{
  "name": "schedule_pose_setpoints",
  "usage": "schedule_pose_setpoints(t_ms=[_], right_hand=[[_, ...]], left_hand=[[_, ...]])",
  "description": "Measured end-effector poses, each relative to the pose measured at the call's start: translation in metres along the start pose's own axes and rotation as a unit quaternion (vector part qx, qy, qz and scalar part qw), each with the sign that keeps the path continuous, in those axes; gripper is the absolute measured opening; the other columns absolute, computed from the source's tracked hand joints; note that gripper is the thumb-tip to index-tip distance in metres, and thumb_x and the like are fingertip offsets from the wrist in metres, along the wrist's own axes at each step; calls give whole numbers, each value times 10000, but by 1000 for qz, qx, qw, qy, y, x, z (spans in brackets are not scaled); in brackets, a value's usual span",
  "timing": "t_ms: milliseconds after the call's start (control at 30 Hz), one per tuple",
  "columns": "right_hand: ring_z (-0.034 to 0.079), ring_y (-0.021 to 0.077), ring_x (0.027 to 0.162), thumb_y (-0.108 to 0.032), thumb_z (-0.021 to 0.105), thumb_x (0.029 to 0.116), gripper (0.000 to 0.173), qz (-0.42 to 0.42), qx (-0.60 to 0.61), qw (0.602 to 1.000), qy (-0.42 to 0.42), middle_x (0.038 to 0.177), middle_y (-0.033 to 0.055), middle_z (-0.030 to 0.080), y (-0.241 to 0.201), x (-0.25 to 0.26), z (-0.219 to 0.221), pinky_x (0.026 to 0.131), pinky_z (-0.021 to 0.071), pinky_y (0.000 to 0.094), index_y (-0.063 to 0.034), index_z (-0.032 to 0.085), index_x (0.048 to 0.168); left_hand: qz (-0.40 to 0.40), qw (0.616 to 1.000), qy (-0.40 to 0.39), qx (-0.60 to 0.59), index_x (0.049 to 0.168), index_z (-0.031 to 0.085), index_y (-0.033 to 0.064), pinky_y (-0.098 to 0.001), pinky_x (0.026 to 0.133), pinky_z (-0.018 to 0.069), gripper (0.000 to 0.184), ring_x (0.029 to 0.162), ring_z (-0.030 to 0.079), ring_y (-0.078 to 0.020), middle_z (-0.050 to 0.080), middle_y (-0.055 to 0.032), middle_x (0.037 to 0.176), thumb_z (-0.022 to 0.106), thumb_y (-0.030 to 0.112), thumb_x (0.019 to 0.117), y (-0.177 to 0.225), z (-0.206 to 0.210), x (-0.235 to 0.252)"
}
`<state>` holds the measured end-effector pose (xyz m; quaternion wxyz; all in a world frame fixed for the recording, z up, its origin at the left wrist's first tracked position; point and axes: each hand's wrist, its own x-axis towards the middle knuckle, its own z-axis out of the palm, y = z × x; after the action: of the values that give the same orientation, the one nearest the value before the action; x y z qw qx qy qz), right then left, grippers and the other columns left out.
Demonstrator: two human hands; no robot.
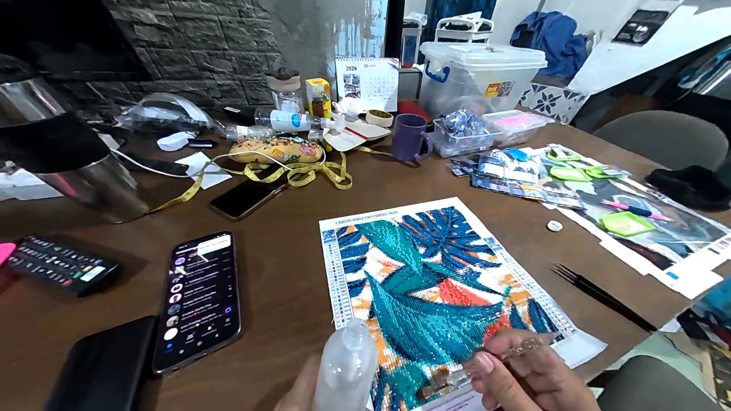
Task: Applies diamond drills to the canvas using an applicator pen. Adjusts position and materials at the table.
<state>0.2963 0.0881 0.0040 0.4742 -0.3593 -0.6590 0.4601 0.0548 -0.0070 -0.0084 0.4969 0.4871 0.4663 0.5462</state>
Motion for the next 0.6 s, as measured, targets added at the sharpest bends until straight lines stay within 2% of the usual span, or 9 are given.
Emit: schedule_pose_setpoints(t_ms=[100, 333, 600], right_hand=[[692, -16, 760, -24, 628, 988, 161, -4, 30, 999, -13, 904, -124, 723, -3, -1, 4, 644, 593, 189, -124, 575, 1104], [686, -2, 747, -15, 639, 975, 104, -4, 26, 999, -46, 863, -51, 721, -2, -3, 22, 651, 587, 201, -45, 593, 1064], [686, -11, 745, -1, 642, 963, 126, 5, 8, 1000, -23, 881, -73, 716, 0, -3, 9, 645, 594, 195, -54, 597, 1068]], left_hand=[[-1, 1000, -3, 2, 1352, 354, -82, -385, 911, 607, 539, 1011, 711, -138, 666, -52, 1148, 632, 225, 1006, 1, 0, 0], [0, 1000, -5, -2, 1329, 375, -68, -379, 910, 606, 487, 1000, 712, -135, 668, -45, 1140, 624, 199, 1007, 2, 1, 0], [-5, 1000, -4, 9, 1336, 371, -77, -377, 905, 610, 518, 1005, 712, -135, 663, -53, 1145, 632, 226, 1006, 2, 1, 0]])
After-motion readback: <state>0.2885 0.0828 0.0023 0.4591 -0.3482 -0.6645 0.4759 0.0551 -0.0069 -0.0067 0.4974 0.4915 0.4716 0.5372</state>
